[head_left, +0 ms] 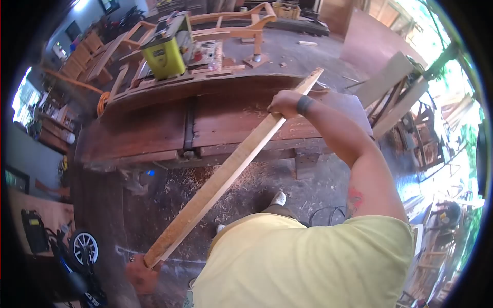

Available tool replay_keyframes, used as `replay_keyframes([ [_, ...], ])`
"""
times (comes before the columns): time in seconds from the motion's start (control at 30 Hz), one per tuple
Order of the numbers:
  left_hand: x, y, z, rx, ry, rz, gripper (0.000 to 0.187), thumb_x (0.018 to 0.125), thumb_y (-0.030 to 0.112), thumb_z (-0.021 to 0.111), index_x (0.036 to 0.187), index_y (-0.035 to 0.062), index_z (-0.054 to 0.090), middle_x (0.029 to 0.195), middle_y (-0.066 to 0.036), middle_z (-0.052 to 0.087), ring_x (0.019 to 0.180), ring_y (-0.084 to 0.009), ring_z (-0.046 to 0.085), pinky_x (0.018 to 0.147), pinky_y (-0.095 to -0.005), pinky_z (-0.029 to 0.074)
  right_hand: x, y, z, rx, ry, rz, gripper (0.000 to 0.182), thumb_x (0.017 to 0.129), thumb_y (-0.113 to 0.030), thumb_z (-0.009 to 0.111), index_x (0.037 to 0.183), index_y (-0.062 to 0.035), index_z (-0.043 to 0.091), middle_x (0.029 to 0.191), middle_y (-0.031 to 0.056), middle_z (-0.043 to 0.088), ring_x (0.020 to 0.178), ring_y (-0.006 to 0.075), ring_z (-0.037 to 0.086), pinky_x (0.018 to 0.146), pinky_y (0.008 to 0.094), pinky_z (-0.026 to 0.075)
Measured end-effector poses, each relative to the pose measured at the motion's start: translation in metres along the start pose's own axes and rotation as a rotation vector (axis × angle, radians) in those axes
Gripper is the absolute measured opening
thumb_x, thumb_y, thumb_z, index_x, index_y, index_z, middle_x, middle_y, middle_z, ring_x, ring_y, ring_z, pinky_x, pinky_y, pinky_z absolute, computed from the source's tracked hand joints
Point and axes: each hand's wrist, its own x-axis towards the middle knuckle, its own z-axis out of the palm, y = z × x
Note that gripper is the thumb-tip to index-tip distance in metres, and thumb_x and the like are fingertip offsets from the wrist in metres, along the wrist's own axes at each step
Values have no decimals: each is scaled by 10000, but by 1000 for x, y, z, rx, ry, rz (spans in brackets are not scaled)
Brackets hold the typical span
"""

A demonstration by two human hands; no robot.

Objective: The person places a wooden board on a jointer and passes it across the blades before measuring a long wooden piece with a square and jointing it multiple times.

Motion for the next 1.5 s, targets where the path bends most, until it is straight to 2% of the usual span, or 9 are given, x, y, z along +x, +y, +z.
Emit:
replay_keyframes([
  [0.1,21,49,9,-91,87,160,562,675,383,1030,949,37,682,820,-206,713,773,-463,702,688,-554,533,-62,40,24,61,-11,46,346,754,-80,777,1085,-162,835,1029,150,816,1015,423,776,871,530,630],
  [0.4,59,216,35,-50,-228,134,514,710,336,1013,975,49,679,912,-175,715,897,-440,705,764,-549,535,-200,159,96,96,-94,113,324,760,-70,761,1064,-155,835,987,143,816,973,419,781,837,527,637],
  [0.6,102,282,79,-38,-105,361,483,702,325,1005,953,76,676,897,-152,693,884,-411,694,795,-534,529,-269,205,137,114,-148,241,293,786,-79,768,1054,-180,827,964,134,812,950,410,783,818,530,629],
  [0.8,200,336,113,-34,-146,471,505,712,377,994,971,85,674,896,-132,697,878,-389,702,833,-529,533,-300,261,171,124,-155,364,314,781,-71,770,1077,-172,799,976,139,802,976,415,769,840,531,616],
  [1.0,326,406,119,-17,94,709,574,687,435,1013,989,101,657,936,-123,692,929,-366,700,846,-502,538,-320,307,189,180,-84,597,320,709,-61,821,1010,-139,748,974,152,794,991,417,761,859,530,613],
  [1.23,485,496,112,7,36,857,589,732,440,977,1004,88,590,988,-131,688,1011,-401,683,921,-512,512,-334,344,190,268,-183,741,501,671,-115,902,1159,-143,796,1029,185,806,1036,434,762,922,546,607],
  [1.3,509,509,119,55,32,824,604,740,439,983,1039,95,586,1035,-135,699,1069,-388,682,973,-507,507,-342,347,194,299,-184,787,547,673,-124,911,1208,-145,800,1050,195,808,1051,438,762,938,551,603],
  [1.4,508,531,110,191,-67,690,657,796,432,956,1267,141,604,1269,-171,674,1294,-401,621,1107,-550,462,-354,354,207,309,-99,739,523,742,-152,869,1254,-123,766,1082,216,795,1063,452,748,945,558,591],
  [1.5,469,547,110,295,115,507,869,811,421,950,1530,214,508,1520,-175,521,1460,-441,475,1204,-622,379,-367,360,209,373,-69,663,464,812,-226,860,1206,-75,667,1107,233,767,1067,481,721,923,574,571],
])
